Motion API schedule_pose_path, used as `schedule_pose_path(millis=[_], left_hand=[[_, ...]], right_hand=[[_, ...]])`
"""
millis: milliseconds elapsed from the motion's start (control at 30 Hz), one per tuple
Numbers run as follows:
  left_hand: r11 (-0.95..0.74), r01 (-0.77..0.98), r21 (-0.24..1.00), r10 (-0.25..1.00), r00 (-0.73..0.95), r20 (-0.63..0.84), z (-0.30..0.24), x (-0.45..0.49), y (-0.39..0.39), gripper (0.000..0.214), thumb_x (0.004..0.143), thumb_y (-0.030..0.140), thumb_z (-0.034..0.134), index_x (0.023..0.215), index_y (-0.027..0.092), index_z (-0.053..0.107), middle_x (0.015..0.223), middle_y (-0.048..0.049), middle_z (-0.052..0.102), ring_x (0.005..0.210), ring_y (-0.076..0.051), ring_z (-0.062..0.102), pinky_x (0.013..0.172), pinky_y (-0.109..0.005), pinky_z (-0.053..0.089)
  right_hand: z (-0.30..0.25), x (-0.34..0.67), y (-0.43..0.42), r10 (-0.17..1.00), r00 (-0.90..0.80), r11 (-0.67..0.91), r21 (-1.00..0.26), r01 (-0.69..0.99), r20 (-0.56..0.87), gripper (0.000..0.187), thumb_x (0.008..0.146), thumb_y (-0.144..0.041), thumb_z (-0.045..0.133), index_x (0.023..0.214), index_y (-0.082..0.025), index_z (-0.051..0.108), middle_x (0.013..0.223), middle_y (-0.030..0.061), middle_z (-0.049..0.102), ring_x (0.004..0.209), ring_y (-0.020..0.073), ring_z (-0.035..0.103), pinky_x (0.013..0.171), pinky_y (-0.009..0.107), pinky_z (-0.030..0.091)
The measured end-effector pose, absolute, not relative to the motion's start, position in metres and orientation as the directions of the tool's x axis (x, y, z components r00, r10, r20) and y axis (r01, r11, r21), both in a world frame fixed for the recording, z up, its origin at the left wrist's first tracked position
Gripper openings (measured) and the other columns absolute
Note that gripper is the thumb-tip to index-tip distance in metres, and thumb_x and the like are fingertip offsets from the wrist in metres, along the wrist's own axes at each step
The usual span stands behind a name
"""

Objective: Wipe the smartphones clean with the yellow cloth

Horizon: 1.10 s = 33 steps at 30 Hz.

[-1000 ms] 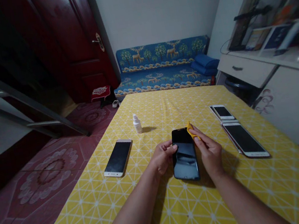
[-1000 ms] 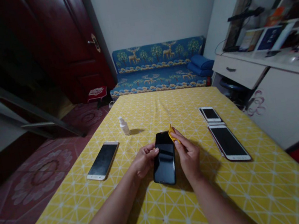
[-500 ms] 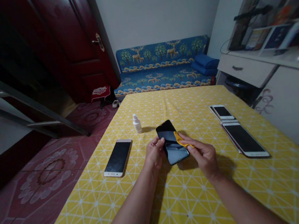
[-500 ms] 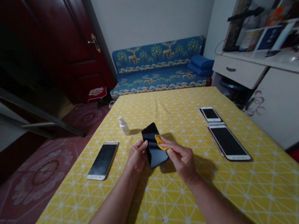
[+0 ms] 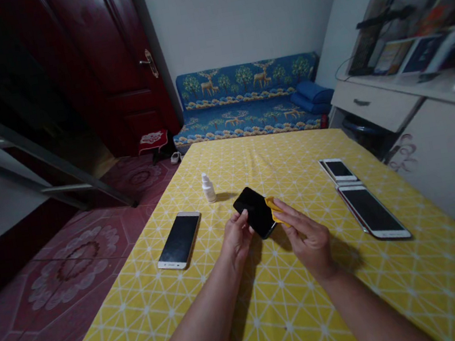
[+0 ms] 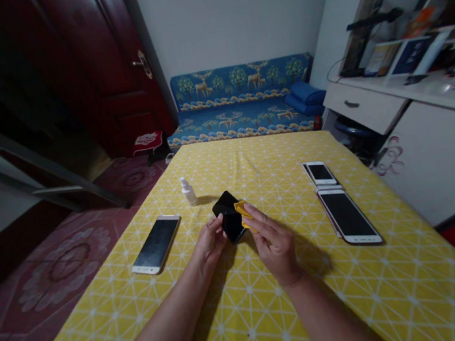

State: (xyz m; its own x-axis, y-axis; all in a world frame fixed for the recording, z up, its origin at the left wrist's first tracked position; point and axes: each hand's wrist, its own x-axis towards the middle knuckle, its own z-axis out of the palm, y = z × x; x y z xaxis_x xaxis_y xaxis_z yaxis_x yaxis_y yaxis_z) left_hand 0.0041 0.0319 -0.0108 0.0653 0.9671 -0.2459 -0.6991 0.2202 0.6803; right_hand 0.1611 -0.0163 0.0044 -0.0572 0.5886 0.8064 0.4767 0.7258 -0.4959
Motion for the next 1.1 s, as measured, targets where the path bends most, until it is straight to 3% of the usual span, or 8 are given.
schedule_pose_path(millis=[200,400,533,733,933,1100], left_hand=[[0.154,-0.620,0.769,0.984,0.023,-0.178,-0.005,0.000,0.033,0.037,0.059,0.030,0.086,0.083,0.015,0.062,0.074,-0.0019,0.068,0.063,-0.013,0.062,0.063,-0.024,0.049],[0.135,-0.482,0.866,0.989,0.017,-0.145,-0.005,-0.002,0.032,0.050,0.059,0.033,0.085,0.102,0.014,0.067,0.083,-0.0071,0.073,0.066,-0.018,0.065,0.060,-0.027,0.050],[0.166,-0.384,0.908,0.984,0.122,-0.128,-0.010,0.006,0.031,0.051,0.063,0.034,0.083,0.108,0.013,0.069,0.089,-0.0108,0.074,0.069,-0.020,0.067,0.064,-0.029,0.049],[0.024,-0.218,0.976,0.989,0.145,0.008,-0.016,0.014,0.032,0.042,0.067,0.024,0.077,0.108,0.018,0.070,0.091,-0.0081,0.075,0.079,-0.022,0.067,0.072,-0.029,0.048],[-0.162,0.120,0.980,0.984,0.100,0.150,-0.016,0.006,0.031,0.033,0.074,0.027,0.070,0.107,0.022,0.071,0.073,-0.0037,0.069,0.068,-0.021,0.061,0.069,-0.028,0.041],[-0.230,0.570,0.789,0.968,0.055,0.243,-0.011,0.003,0.026,0.028,0.078,0.033,0.066,0.105,0.024,0.070,0.075,-0.0081,0.065,0.081,-0.027,0.059,0.077,-0.032,0.039]], right_hand=[[0.001,0.162,-0.015,0.644,-0.070,0.701,-0.550,0.454,0.762,0.033,0.090,-0.013,0.052,0.115,-0.026,0.069,0.129,0.0058,0.065,0.118,0.0234,0.062,0.098,0.044,0.055],[-0.008,0.166,-0.006,0.708,0.048,0.601,-0.637,0.482,0.704,0.028,0.090,-0.017,0.052,0.107,-0.026,0.073,0.115,0.0063,0.072,0.108,0.0223,0.067,0.093,0.042,0.058],[-0.009,0.168,-0.003,0.689,0.066,0.597,-0.617,0.513,0.722,0.030,0.090,-0.015,0.050,0.108,-0.025,0.072,0.117,0.0068,0.071,0.110,0.0214,0.067,0.095,0.041,0.057],[-0.013,0.168,-0.002,0.723,0.001,0.576,-0.605,0.550,0.691,0.033,0.090,-0.013,0.048,0.111,-0.024,0.072,0.117,0.0071,0.071,0.112,0.0204,0.066,0.096,0.039,0.055],[-0.021,0.167,0.001,0.750,-0.051,0.557,-0.588,0.587,0.660,0.036,0.088,-0.011,0.048,0.110,-0.026,0.072,0.116,0.0057,0.071,0.109,0.0202,0.067,0.096,0.038,0.056],[-0.022,0.165,0.002,0.764,-0.071,0.547,-0.586,0.598,0.641,0.036,0.086,-0.011,0.049,0.108,-0.026,0.073,0.113,0.0053,0.073,0.105,0.0202,0.069,0.094,0.039,0.057]])
